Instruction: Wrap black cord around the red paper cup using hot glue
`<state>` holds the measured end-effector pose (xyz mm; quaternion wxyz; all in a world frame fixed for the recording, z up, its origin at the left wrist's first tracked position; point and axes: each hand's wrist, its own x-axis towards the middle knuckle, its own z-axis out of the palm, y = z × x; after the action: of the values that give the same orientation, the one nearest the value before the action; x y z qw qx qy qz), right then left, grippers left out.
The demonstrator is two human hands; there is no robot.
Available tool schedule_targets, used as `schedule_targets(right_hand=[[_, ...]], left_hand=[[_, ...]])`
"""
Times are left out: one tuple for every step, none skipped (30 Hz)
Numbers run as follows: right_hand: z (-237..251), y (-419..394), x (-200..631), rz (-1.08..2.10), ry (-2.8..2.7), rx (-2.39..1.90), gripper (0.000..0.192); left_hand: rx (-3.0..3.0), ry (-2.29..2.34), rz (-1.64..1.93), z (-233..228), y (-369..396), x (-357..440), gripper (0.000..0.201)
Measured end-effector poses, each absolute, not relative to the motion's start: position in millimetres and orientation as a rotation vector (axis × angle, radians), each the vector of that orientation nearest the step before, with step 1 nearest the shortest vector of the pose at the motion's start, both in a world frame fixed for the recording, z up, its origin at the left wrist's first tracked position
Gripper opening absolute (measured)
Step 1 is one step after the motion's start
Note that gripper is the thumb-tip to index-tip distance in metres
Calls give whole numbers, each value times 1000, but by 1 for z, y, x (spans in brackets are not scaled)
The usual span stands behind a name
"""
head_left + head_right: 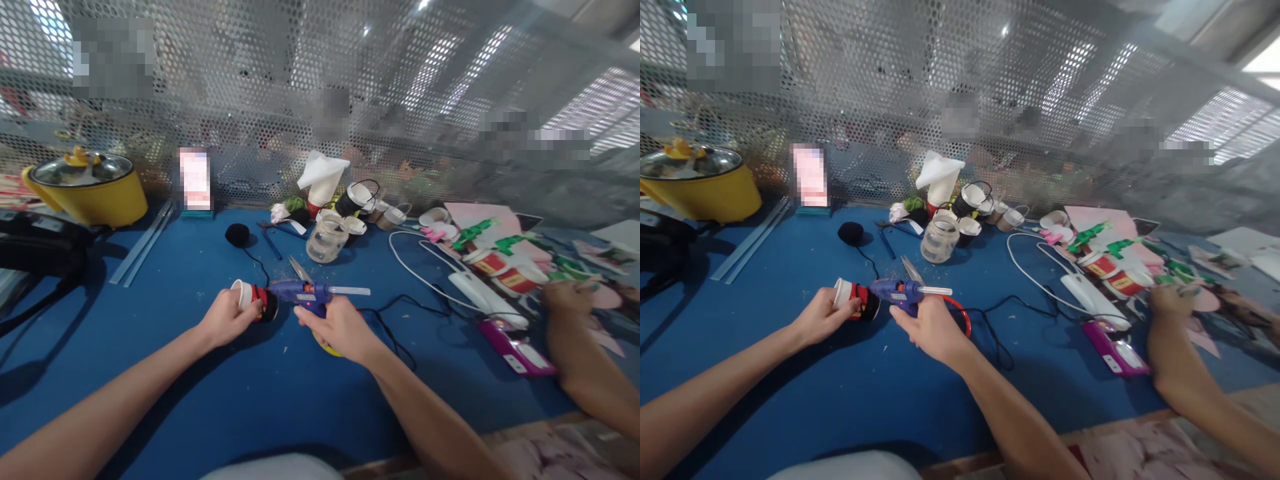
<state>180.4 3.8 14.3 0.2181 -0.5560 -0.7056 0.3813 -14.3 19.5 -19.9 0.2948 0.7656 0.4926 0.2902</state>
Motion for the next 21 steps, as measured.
schedule_targets(right_hand=[[14,3,180,1063,-1944,-1537,27],[15,3,181,1077,-1932,-1534,26],[15,2,181,1094,-1924,-1530,26],[15,2,182,1109,-1923,-1522,25],[15,1,182,1118,-1930,-1514,25],[15,1,183,1118,-1940,-1508,25],[15,1,183,1111,-1951,-1505,26],[15,1,183,1102,-1961,-1500,26],[15,2,183,1092,-1965,-1499,26],[15,2,182,1085,-1961,-1499,26],[14,3,182,1081,-1956,-1498,26],[14,3,182,1080,-1950,-1499,26],[14,3,181,1083,-1940,-1504,25],[14,3,181,1090,-1929,-1508,25],[14,2,181,1102,-1920,-1507,25],[14,1,181,1113,-1911,-1499,24],[13,0,182,1125,-1904,-1491,24],[13,-2,183,1134,-1901,-1482,23],[13,-3,184,1142,-1899,-1478,23],[14,-3,185,1151,-1898,-1480,23],[15,-4,186,1163,-1892,-1489,23]], left_hand=[[2036,1312,774,-20,19,-14,24],[2032,1313,777,-20,19,-14,24],[2026,1313,780,-21,19,-14,24],[2019,1312,783,-21,20,-15,24],[2013,1309,786,-21,20,-15,24],[2008,1308,789,-22,20,-15,24],[2007,1309,791,-22,21,-15,24],[2010,1312,793,-22,21,-15,25],[2017,1312,792,-22,21,-15,25],[2027,1312,792,-22,21,-15,25],[2037,1311,792,-22,20,-15,25],[2044,1308,794,-22,20,-15,25],[2047,1306,793,-21,20,-15,24],[2043,1308,793,-22,20,-15,24],[2032,1313,795,-22,20,-15,24],[2014,1321,785,-22,21,-15,25],[1990,1330,788,-22,21,-15,26],[1964,1337,784,-23,22,-16,27],[1937,1344,782,-24,23,-16,28],[1908,1353,780,-24,23,-16,29],[1876,1361,780,-25,24,-17,29]])
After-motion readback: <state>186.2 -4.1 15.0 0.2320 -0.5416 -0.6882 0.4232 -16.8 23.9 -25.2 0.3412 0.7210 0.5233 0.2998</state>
